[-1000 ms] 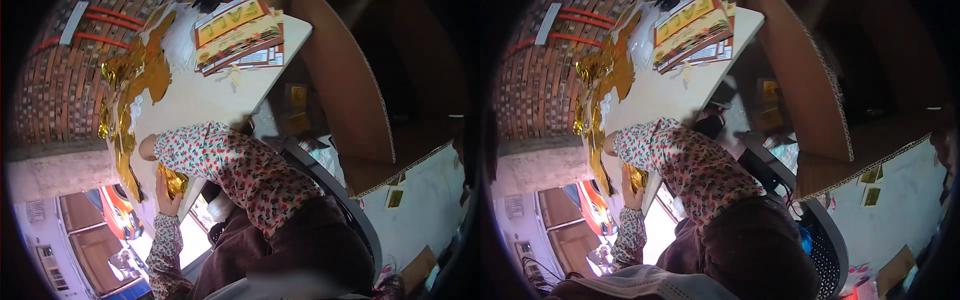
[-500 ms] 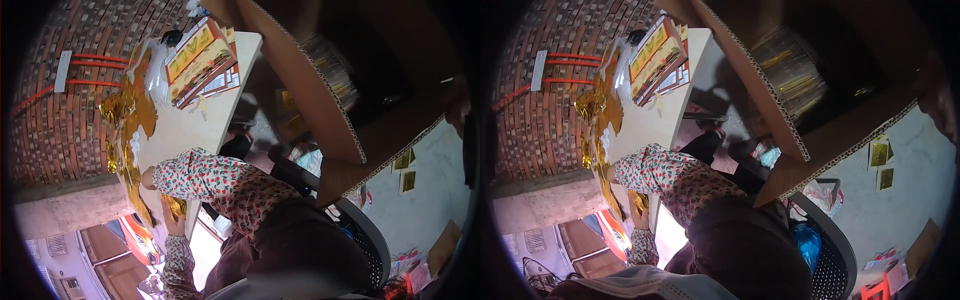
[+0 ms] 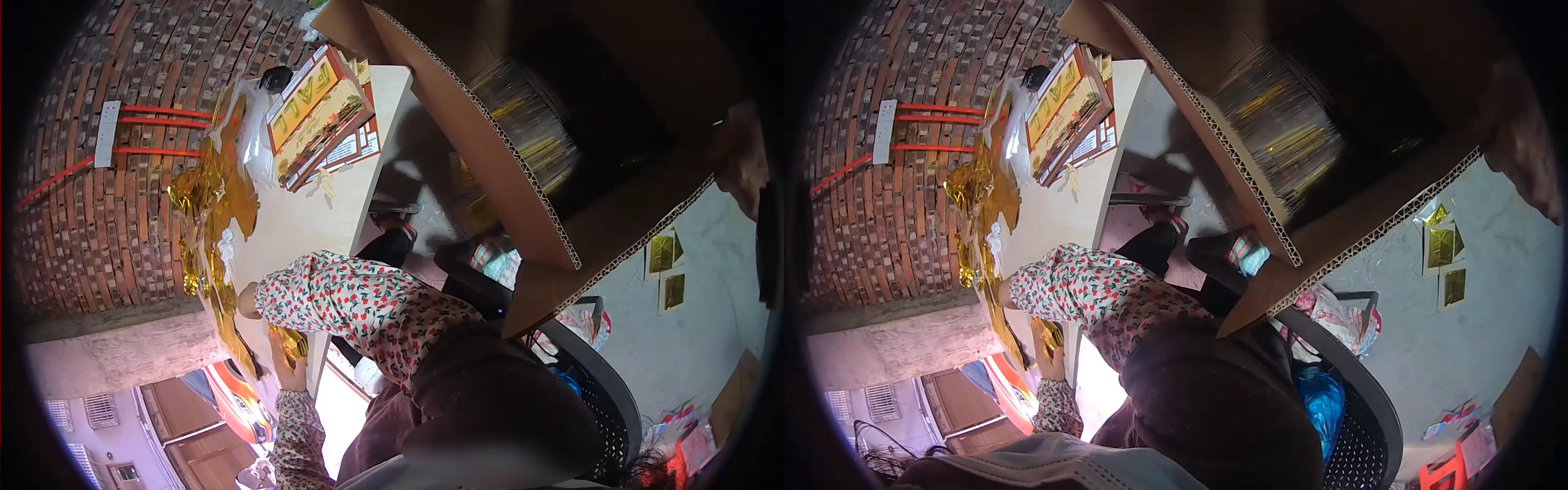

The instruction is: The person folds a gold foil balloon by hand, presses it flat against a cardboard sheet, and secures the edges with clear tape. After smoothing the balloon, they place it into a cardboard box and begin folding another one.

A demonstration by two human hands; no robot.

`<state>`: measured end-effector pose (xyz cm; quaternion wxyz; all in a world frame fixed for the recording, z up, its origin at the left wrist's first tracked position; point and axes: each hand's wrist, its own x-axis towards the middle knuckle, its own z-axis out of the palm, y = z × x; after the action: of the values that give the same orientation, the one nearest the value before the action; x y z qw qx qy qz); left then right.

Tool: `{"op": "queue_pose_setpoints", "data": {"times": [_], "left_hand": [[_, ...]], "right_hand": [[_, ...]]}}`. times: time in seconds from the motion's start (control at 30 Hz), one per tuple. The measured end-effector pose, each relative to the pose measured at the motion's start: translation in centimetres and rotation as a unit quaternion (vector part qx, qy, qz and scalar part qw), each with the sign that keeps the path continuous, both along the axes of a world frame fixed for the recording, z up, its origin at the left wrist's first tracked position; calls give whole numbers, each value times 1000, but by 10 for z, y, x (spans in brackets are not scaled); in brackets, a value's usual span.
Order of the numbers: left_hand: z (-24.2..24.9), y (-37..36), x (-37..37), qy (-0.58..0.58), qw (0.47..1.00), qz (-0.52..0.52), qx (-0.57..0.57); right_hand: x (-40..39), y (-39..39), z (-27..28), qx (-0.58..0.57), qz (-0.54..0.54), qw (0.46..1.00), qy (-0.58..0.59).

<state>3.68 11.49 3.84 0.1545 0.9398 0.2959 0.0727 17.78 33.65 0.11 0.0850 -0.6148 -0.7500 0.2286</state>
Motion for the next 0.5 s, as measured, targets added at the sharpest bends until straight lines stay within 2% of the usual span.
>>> {"op": "queue_pose_setpoints", "data": {"times": [0.17, 0.37, 0.5], "left_hand": [[0, -1, 0, 2, 1000, 2, 6], [0, 2, -3, 11, 1000, -12, 23], [0, 0, -1, -1, 1000, -8, 12]], "right_hand": [[-10, 18, -8, -6, 24, 999, -33], [56, -74, 33, 60, 120, 991, 1], [46, -65, 29, -7, 50, 999, -8]]}}
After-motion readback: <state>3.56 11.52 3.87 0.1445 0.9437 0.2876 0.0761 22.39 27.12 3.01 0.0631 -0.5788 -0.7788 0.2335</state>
